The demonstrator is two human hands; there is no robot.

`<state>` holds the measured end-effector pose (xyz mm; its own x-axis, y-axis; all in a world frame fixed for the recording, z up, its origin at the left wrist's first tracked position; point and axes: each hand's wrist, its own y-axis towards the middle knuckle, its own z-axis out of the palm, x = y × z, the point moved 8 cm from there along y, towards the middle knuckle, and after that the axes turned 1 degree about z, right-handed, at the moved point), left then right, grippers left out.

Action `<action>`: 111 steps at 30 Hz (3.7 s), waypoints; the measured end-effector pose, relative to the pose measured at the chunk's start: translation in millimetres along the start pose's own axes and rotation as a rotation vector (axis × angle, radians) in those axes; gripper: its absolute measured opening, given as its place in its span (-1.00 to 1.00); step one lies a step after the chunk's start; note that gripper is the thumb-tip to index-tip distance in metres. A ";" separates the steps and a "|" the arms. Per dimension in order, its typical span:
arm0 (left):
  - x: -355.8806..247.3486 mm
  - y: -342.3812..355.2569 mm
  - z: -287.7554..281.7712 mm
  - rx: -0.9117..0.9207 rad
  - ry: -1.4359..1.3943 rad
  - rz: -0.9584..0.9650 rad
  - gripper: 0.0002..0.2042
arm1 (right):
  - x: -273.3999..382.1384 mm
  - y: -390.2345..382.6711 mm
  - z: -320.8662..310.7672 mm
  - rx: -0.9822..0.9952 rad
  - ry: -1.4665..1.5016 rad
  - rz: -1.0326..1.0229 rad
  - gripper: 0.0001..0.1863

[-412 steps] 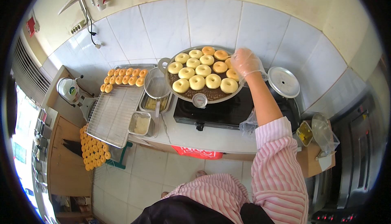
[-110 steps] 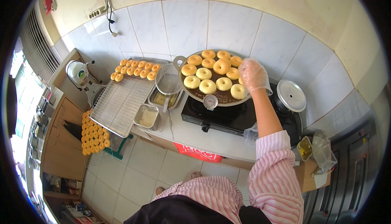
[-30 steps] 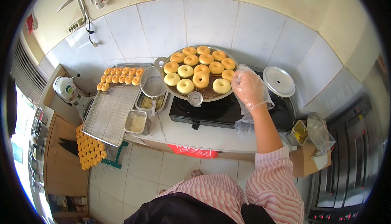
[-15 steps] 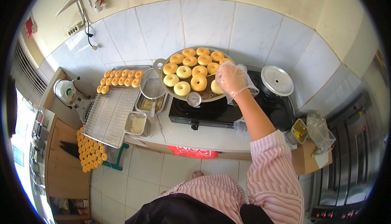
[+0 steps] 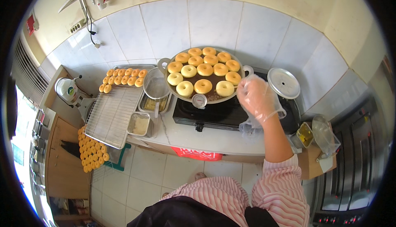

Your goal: The person arranges fried donuts into rows on a cooling rack by hand and then uses a wooden skewer to flip donuts in a large pan of hot oil.

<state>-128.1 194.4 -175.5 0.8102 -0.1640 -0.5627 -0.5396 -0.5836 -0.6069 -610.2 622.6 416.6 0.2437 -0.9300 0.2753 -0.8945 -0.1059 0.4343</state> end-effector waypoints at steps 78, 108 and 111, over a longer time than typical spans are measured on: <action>10.0 -34.9 7.5 -0.068 -0.289 0.052 -0.58 | 54.8 94.0 80.9 -0.181 0.065 -0.152 -0.71; 4.5 -25.7 0.8 -0.090 -0.160 0.108 -0.62 | 18.6 102.5 90.5 -0.049 0.101 0.046 -0.74; 2.6 -26.7 0.4 -0.093 -0.159 0.122 -0.63 | 30.5 94.9 84.2 -0.064 0.077 0.002 -0.77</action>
<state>-111.7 209.9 -160.9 0.6897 -0.1145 -0.7150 -0.6020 -0.6395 -0.4782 -719.2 554.6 393.9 0.2728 -0.8998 0.3404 -0.8698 -0.0795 0.4869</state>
